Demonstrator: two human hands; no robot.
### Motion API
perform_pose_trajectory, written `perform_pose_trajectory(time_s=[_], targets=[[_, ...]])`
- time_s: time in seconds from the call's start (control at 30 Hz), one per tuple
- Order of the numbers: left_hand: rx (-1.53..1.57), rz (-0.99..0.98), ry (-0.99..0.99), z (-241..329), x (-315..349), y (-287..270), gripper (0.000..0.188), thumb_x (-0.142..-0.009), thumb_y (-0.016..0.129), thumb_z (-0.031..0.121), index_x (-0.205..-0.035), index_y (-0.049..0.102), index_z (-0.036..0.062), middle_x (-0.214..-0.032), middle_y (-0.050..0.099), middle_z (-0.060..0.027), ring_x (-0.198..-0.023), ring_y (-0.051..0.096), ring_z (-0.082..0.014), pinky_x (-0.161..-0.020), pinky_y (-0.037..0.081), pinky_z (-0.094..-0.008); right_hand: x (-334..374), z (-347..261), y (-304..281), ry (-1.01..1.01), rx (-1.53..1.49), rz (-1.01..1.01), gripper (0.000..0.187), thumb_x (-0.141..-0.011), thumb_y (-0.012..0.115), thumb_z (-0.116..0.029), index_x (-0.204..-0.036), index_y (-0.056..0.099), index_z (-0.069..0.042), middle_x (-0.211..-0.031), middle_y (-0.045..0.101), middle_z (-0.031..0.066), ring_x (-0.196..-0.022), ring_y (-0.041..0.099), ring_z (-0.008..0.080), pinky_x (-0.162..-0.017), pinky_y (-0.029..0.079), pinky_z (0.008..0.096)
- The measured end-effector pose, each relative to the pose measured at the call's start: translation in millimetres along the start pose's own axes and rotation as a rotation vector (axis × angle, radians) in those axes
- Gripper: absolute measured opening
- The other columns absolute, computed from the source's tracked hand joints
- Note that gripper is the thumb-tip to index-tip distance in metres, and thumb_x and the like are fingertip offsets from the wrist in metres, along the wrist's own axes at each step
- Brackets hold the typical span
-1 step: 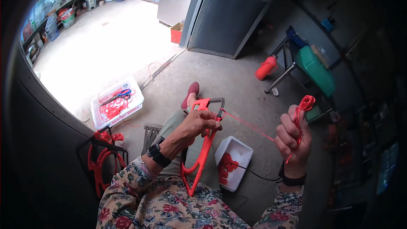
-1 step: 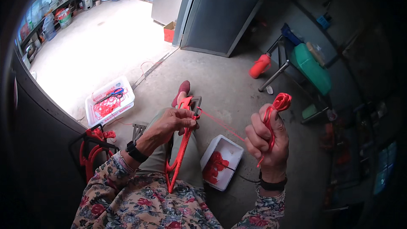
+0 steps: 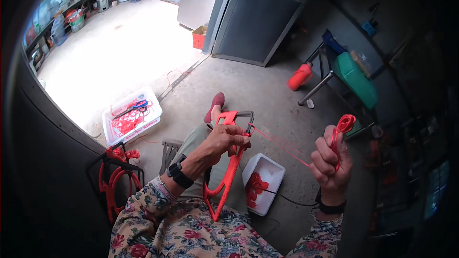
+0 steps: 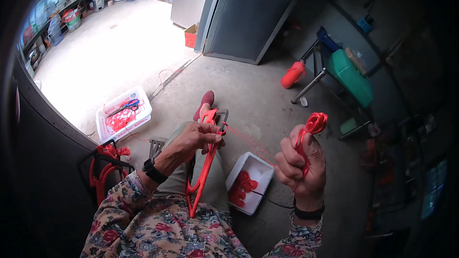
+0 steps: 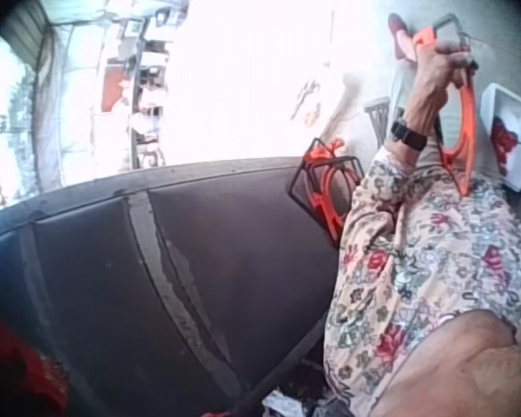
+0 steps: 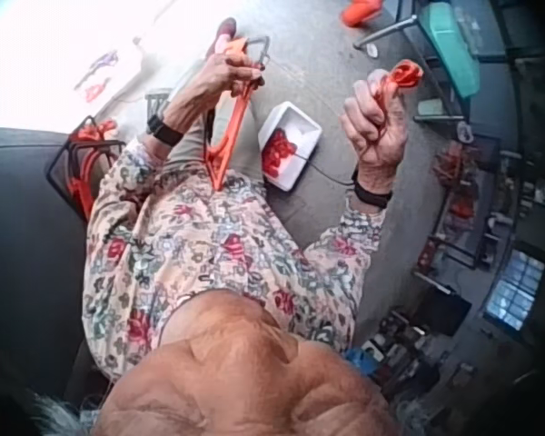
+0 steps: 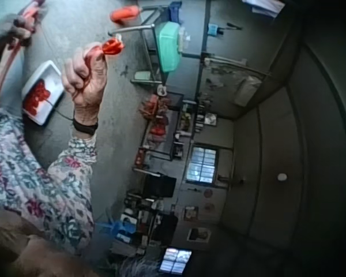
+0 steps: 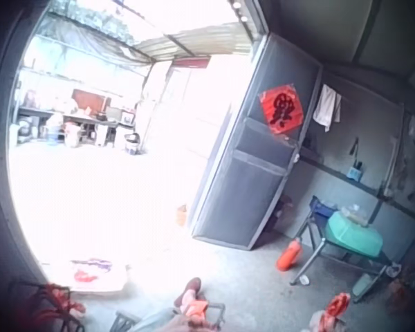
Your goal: Wrapping a red plastic furniture frame component with a red decorative cord.
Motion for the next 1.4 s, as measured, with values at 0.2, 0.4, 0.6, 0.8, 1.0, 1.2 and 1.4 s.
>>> perform_pose_trajectory(time_s=[0.2,0.4,0.6,0.8,1.0,1.2,1.4], targets=[[0.244,0.012,-0.081,-7,5,11,0.030,-0.088,0.067,0.014,-0.112,0.058,0.0003,-0.082,0.064,-0.0054,-0.068,0.065,-0.0149,-0.045,0.041,-0.0235,27,35,-52,0.252,0.855,0.334,0.036,-0.091,0.066,-0.025,-0.116,0.054,-0.002,-0.063,0.043,-0.0033,-0.050,0.040,0.0046,-0.044,0.034,0.0211],[0.284,-0.035,-0.008,-10,1,23,0.062,-0.086,0.069,0.013,-0.138,0.039,0.0009,-0.083,0.062,-0.0062,-0.066,0.065,-0.0164,-0.043,0.041,-0.0240,19,64,-74,0.316,0.980,0.311,0.020,-0.090,0.066,-0.020,-0.096,0.064,0.000,-0.075,0.058,-0.0002,-0.067,0.051,0.0047,-0.060,0.043,0.0228],[0.075,0.105,0.187,-18,-1,18,0.047,-0.086,0.069,0.010,-0.128,0.052,-0.0002,-0.083,0.063,-0.0045,-0.073,0.061,-0.0103,-0.054,0.046,-0.0230,-10,114,0,0.111,0.916,-0.039,0.017,-0.092,0.064,-0.015,-0.099,0.064,0.000,-0.077,0.063,0.0005,-0.071,0.054,0.0069,-0.064,0.045,0.0254],[-0.579,0.344,0.602,27,22,17,0.023,-0.084,0.067,0.014,-0.098,0.063,-0.0038,-0.079,0.062,-0.0144,-0.067,0.061,-0.0263,-0.061,0.047,-0.0368,-14,120,8,0.065,0.928,-0.145,0.017,-0.091,0.064,-0.013,-0.101,0.063,0.001,-0.078,0.063,0.0026,-0.070,0.054,0.0059,-0.064,0.045,0.0242],[-0.717,0.324,0.526,29,17,25,0.027,-0.087,0.063,0.024,-0.096,0.064,-0.0013,-0.082,0.058,-0.0152,-0.071,0.060,-0.0340,-0.065,0.046,-0.0409,-38,57,24,-0.124,1.239,-0.174,0.012,-0.084,0.068,-0.004,-0.093,0.061,0.001,-0.073,0.058,0.0009,-0.067,0.051,0.0036,-0.060,0.043,0.0220],[-0.822,0.496,0.628,62,6,13,0.025,-0.088,0.061,0.014,-0.106,0.061,-0.0039,-0.088,0.062,-0.0155,-0.072,0.062,-0.0288,-0.067,0.049,-0.0349,-63,5,0,-0.285,1.481,-0.044,0.017,-0.083,0.069,-0.004,-0.097,0.060,-0.002,-0.069,0.060,0.0051,-0.061,0.054,0.0065,-0.055,0.043,0.0245],[-0.227,0.423,0.330,25,-24,-32,0.020,-0.092,0.061,0.016,-0.092,0.066,-0.0034,-0.069,0.061,0.0006,-0.064,0.056,-0.0053,-0.054,0.044,-0.0224,-77,41,-38,-0.241,1.910,-0.101,0.023,-0.080,0.067,-0.015,-0.096,0.054,-0.006,-0.074,0.060,0.0119,-0.064,0.062,0.0289,-0.057,0.048,0.0378]])
Point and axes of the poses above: each hand's wrist, its own x-axis away from the middle knuckle, its own y-axis out of the palm, z = x × y, the point moved 9 cm from there along -x, towards the middle knuckle
